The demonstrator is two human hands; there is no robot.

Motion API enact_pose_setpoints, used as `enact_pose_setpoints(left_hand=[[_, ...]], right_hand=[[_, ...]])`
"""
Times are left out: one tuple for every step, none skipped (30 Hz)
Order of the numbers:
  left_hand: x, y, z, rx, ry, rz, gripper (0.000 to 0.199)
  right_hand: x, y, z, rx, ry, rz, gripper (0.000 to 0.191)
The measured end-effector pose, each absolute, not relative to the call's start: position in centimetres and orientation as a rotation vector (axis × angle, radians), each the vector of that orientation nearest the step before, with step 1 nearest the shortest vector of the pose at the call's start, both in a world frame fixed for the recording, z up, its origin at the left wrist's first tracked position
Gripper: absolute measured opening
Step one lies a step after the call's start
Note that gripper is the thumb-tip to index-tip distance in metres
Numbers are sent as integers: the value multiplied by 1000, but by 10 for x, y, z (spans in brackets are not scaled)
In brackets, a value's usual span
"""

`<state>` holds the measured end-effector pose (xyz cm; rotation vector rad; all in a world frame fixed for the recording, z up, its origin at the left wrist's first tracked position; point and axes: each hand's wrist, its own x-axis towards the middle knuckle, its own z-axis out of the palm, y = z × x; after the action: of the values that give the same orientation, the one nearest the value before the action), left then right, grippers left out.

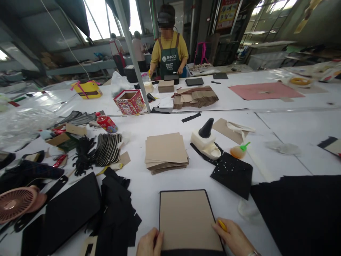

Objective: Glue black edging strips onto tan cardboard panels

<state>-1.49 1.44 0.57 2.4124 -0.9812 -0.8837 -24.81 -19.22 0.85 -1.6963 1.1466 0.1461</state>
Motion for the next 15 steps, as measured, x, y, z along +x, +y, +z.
enact_pose_setpoints(left_hand=[[-14, 14, 5, 2414, -992, -891, 39], [-13, 14, 5, 2414, -1000, -897, 38], [-12, 13, 6, 2415, -1007, -904, 38], [-11, 12, 7, 2412, -1014, -916, 38], [-11, 12, 8, 2406, -1018, -930, 38], [-10, 12, 9, 2396, -1018, -952, 38], [-9, 11, 10, 2389, -1013, -976, 38], [-9, 11, 10, 2380, -1005, -998, 38], [-8, 12, 10, 2375, -996, -1010, 38], [-8, 12, 10, 2375, -991, -1016, 39], [-7, 12, 9, 2379, -989, -1017, 39], [-7, 12, 8, 2380, -993, -1016, 39], [-6, 12, 7, 2379, -998, -1009, 38], [-6, 12, 6, 2374, -1004, -1004, 38], [-5, 12, 5, 2372, -1005, -998, 37]], right_hand=[[-248, -192, 8, -1687, 1147, 146, 35], [-247, -192, 8, -1687, 1150, 148, 36], [-247, -192, 7, -1692, 1153, 151, 36], [-246, -192, 7, -1699, 1158, 155, 36], [-246, -193, 6, -1705, 1161, 157, 36], [-246, -193, 5, -1712, 1162, 158, 36], [-246, -193, 4, -1716, 1164, 156, 35], [-246, -193, 2, -1715, 1165, 151, 35], [-246, -192, 1, -1713, 1168, 143, 34], [-246, -192, 0, -1716, 1172, 139, 33], [-247, -192, 0, -1724, 1178, 139, 32], [-247, -192, -1, -1738, 1183, 146, 31], [-246, -193, 0, -1755, 1188, 156, 30], [-246, -193, 1, -1776, 1191, 163, 29], [-245, -193, 2, -1794, 1197, 168, 28]])
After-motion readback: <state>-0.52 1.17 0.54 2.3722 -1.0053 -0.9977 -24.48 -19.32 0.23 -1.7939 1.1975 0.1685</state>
